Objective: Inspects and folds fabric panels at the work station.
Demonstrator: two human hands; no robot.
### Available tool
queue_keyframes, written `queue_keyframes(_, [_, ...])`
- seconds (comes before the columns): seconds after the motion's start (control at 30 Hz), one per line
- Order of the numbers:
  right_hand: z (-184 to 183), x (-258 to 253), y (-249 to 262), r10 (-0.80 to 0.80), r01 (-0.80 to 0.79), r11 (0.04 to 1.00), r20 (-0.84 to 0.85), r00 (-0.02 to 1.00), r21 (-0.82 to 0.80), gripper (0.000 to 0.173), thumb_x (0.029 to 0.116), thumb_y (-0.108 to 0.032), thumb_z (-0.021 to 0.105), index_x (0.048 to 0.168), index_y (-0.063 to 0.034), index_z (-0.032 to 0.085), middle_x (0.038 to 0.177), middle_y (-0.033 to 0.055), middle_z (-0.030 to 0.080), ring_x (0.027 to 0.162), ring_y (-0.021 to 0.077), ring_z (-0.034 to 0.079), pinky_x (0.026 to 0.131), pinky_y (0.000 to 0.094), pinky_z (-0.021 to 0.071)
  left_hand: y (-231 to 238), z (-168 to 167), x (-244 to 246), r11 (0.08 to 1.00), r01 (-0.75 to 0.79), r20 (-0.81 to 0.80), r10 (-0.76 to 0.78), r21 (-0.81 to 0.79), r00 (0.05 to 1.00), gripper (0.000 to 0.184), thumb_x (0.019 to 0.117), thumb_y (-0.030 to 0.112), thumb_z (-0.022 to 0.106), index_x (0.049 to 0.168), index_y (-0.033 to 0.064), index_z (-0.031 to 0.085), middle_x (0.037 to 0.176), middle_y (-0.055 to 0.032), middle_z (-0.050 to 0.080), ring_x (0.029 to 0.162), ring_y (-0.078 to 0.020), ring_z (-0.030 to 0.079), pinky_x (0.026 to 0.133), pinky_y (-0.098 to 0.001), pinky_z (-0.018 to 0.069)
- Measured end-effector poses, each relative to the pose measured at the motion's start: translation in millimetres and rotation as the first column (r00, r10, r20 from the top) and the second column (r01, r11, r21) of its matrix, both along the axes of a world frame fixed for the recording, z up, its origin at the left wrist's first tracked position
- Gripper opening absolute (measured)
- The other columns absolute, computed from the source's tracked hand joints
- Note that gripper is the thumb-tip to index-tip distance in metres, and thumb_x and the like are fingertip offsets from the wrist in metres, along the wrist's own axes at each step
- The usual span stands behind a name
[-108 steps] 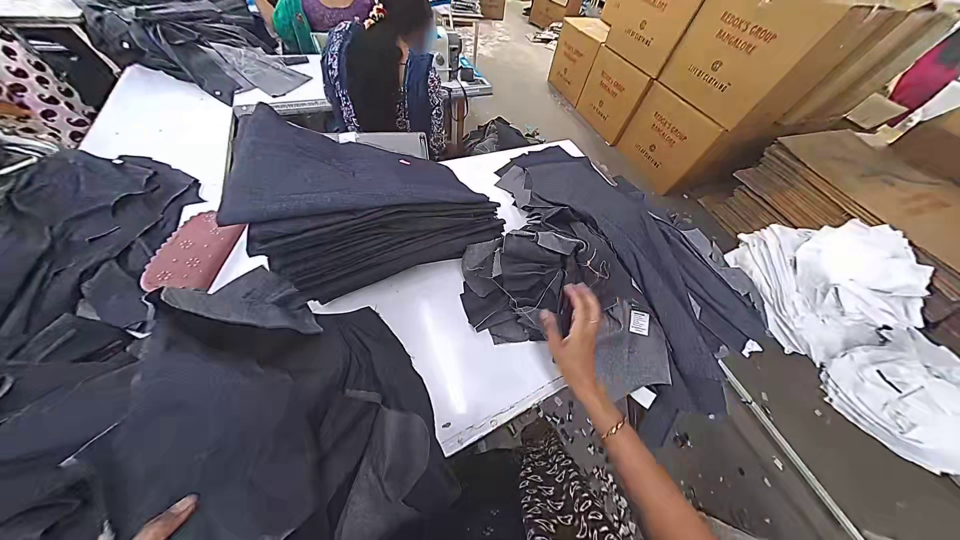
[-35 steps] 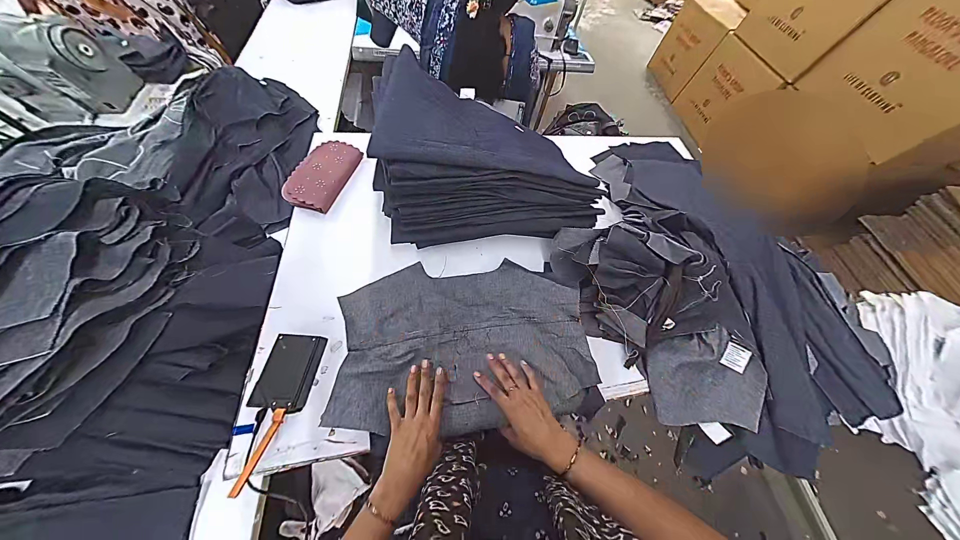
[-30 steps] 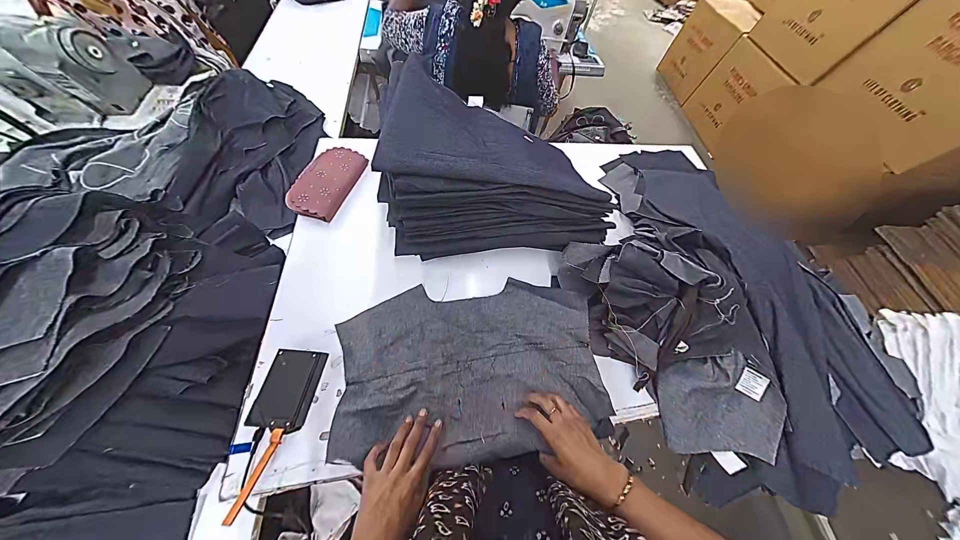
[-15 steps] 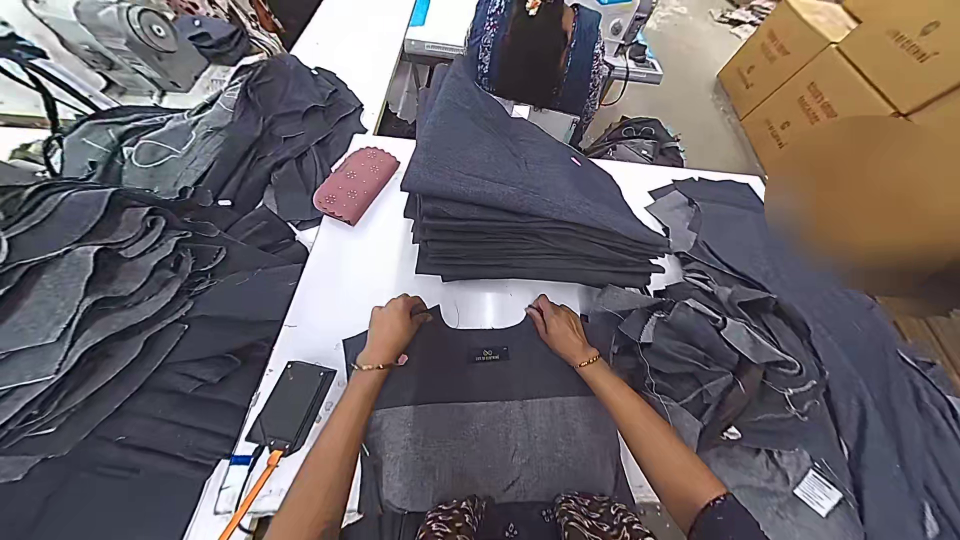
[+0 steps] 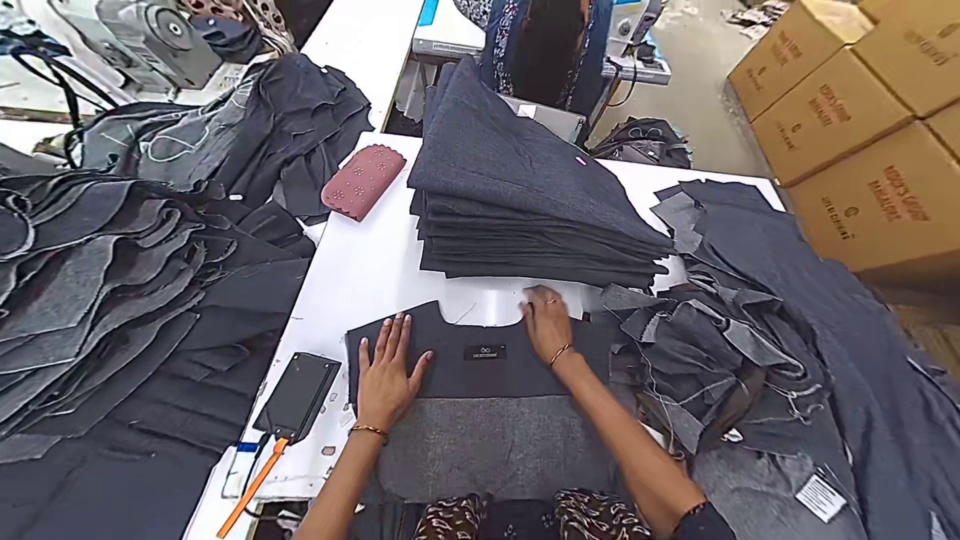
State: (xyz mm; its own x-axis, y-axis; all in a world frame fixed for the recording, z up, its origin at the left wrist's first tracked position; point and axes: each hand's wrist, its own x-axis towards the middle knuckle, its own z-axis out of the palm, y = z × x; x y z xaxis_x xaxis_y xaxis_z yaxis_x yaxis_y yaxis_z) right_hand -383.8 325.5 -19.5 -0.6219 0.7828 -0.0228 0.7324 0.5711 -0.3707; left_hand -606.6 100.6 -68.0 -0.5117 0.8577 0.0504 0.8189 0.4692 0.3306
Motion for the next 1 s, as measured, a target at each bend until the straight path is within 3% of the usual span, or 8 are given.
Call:
queue_keyframes(0.17, [-4.2, 45.5, -122.4, 0.242, -0.232, 0.96, 0.052, 0.969, -0.156, 0.075, 0.1045, -0.055, 0.04, 0.159, -0.0036, 0.034, 0.167, 0.0126, 0.03, 0.155, 0.0282, 0.027, 0.125, 0.0552, 0.0208, -18.4, -0.3, -2.0, 0.996, -0.06, 0.031, 0.058, 0.065, 0.998, 0.098, 0.0925, 0.076, 0.03, 0.159, 0.004, 0.035, 0.162, -0.0158, 0.038, 0.152, -0.0358, 0.031, 0.121, -0.0661, 0.0135])
queue_keyframes(0.3, [-11.5, 78.1, -59.5, -0.05, 0.061, 0.996, 0.15, 0.987, -0.063, 0.094, 0.0985, -0.068, 0.039, 0.16, 0.0008, 0.026, 0.168, 0.0184, 0.023, 0.156, 0.0322, 0.023, 0.126, 0.053, 0.0184, -18.3, -1.1, -3.3, 0.993, -0.088, 0.05, 0.084, 0.077, 0.995, 0.097, 0.0946, 0.073, 0.027, 0.159, 0.0, 0.032, 0.163, -0.0206, 0.035, 0.153, -0.0382, 0.03, 0.122, -0.0645, 0.0128])
queue_keyframes(0.4, [-11.7, 76.1, -30.0, -0.102, 0.115, 0.992, 0.199, 0.975, -0.056, 0.099, 0.0969, -0.072, 0.037, 0.162, 0.0002, 0.019, 0.17, 0.0165, 0.017, 0.158, 0.0295, 0.018, 0.127, 0.0485, 0.0115, -9.7, -0.1, -7.0, 0.99, -0.087, 0.054, 0.081, 0.115, 0.995, 0.072, 0.1051, 0.046, 0.02, 0.157, -0.0009, 0.035, 0.162, -0.0217, 0.036, 0.152, -0.0396, 0.031, 0.121, -0.0656, 0.0141])
queue_keyframes(0.53, [6.7, 54.0, -43.0, -0.192, 0.226, 0.968, 0.262, 0.946, -0.109, 0.101, 0.0971, -0.073, 0.037, 0.162, 0.0025, 0.016, 0.17, 0.0216, 0.013, 0.158, 0.0343, 0.013, 0.127, 0.0525, 0.0081, 6.4, 44.9, -15.6, 0.986, -0.132, 0.127, 0.143, -0.098, 0.982, 0.048, 0.1038, 0.027, 0.052, 0.14, -0.0047, 0.055, 0.141, -0.0332, 0.052, 0.137, -0.0513, 0.044, 0.114, -0.0723, 0.0204])
queue_keyframes(0.67, [44.7, 26.7, -148.8, -0.123, 0.046, 0.969, -0.314, 0.942, -0.241, 0.11, 0.0846, -0.062, 0.072, 0.155, 0.0107, 0.029, 0.161, 0.0297, 0.032, 0.148, 0.0382, 0.037, 0.122, 0.0508, 0.0314, 23.5, 135.3, 8.5, 0.892, 0.106, 0.313, 0.042, -0.439, 0.949, 0.042, 0.1065, 0.029, 0.051, 0.131, -0.0035, 0.059, 0.126, -0.0296, 0.065, 0.121, -0.0473, 0.061, 0.103, -0.0667, 0.0426])
queue_keyframes(0.77, [62.8, 11.5, -240.4, -0.254, -0.14, 0.854, -0.637, 0.728, -0.501, 0.108, 0.0752, -0.034, 0.089, 0.152, 0.0136, 0.029, 0.149, 0.029, 0.048, 0.134, 0.0274, 0.055, 0.112, 0.0382, 0.0453, 13.0, 179.7, 71.7, 0.968, 0.245, 0.657, -0.154, -0.048, 0.738, 0.037, 0.1068, 0.022, 0.053, 0.127, -0.0087, 0.056, 0.099, -0.0243, 0.068, 0.091, -0.0336, 0.068, 0.087, -0.0498, 0.0531])
queue_keyframes(0.87, [90.3, 26.9, -245.3, -0.366, 0.028, 0.911, -0.778, 0.511, -0.411, 0.045, 0.085, 0.002, 0.066, 0.126, 0.0192, 0.055, 0.113, 0.0218, 0.07, 0.106, 0.011, 0.068, 0.098, 0.0254, 0.0528, -2.6, 211.0, 105.3, 0.92, 0.163, 0.797, -0.391, 0.357, 0.46, 0.032, 0.103, 0.016, 0.058, 0.125, -0.0052, 0.052, 0.084, -0.0045, 0.067, 0.07, -0.0072, 0.063, 0.069, -0.0274, 0.0534])
queue_keyframes(1.0, [172.3, 113.6, -209.0, -0.454, 0.168, 0.885, -0.726, 0.516, -0.434, 0.018, 0.0991, -0.006, 0.061, 0.112, 0.0059, 0.066, 0.099, 0.0019, 0.073, 0.096, -0.0042, 0.066, 0.092, 0.0171, 0.0533, -2.7, 216.8, 115.4, 0.62, 0.249, 0.518, -0.77, 0.744, 0.373, 0.097, 0.0727, 0.038, 0.089, 0.148, 0.0006, 0.042, 0.143, -0.0098, 0.056, 0.132, -0.0165, 0.054, 0.108, -0.0369, 0.048])
